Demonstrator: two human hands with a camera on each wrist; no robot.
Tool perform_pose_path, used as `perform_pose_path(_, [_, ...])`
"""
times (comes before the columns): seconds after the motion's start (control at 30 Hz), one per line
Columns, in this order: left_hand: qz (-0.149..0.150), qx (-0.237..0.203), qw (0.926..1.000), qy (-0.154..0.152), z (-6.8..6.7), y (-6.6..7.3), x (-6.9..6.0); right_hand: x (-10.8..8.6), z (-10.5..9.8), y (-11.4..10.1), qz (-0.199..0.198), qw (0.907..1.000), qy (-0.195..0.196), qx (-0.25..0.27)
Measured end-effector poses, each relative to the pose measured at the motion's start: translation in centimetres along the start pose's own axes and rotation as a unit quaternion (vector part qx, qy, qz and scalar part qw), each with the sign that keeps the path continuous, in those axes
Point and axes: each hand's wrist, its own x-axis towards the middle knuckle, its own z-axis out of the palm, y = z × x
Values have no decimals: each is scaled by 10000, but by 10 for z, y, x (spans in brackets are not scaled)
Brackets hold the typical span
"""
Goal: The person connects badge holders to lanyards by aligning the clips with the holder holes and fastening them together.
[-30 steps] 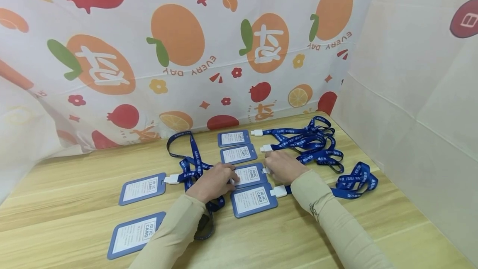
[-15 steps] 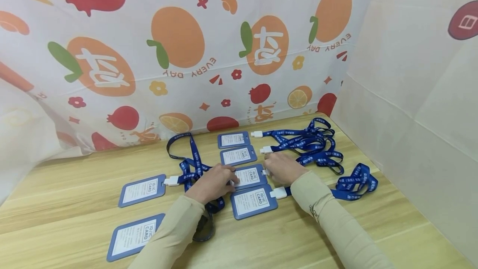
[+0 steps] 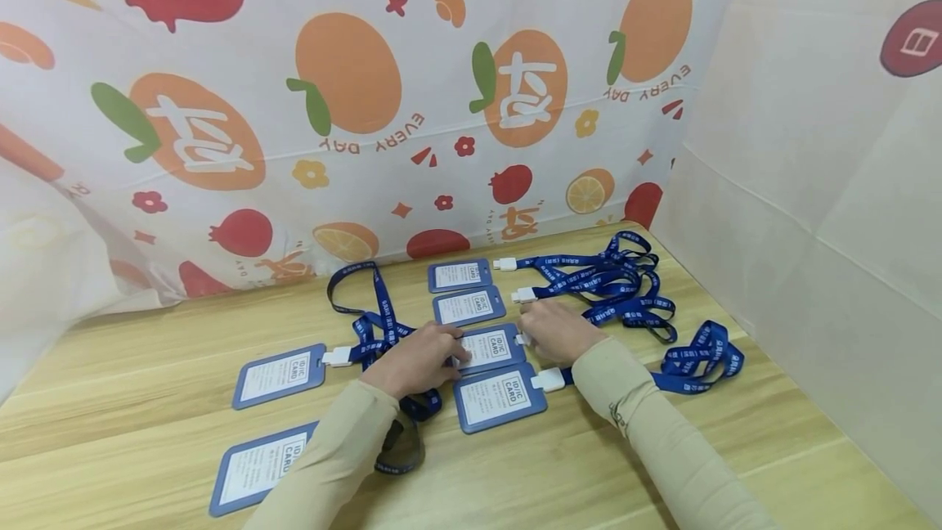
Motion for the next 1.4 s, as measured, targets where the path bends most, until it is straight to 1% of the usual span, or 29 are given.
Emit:
perform_pose_path(0.33, [8,-84,10000,33,1,-1,-1,0,0,-1,75,9999,-84,-33])
perform_pose_path(0.73, [-49,-136,9999,14,2,-2,-1,1,0,-1,73,9999,-87,61])
perform_pose_path(0.97, [-30,-148,9999,52,2,-2,0,0,0,-1,46,10000,-31,56])
perform_pose_path(1.2, [-33,-158,9998,79,2,-3,0,1,-1,-2,122,9999,-93,0])
perform_pose_path(1.4, [-48,-188,9998,80,2,-2,-1,1,-1,-3,96,9999,-100,47])
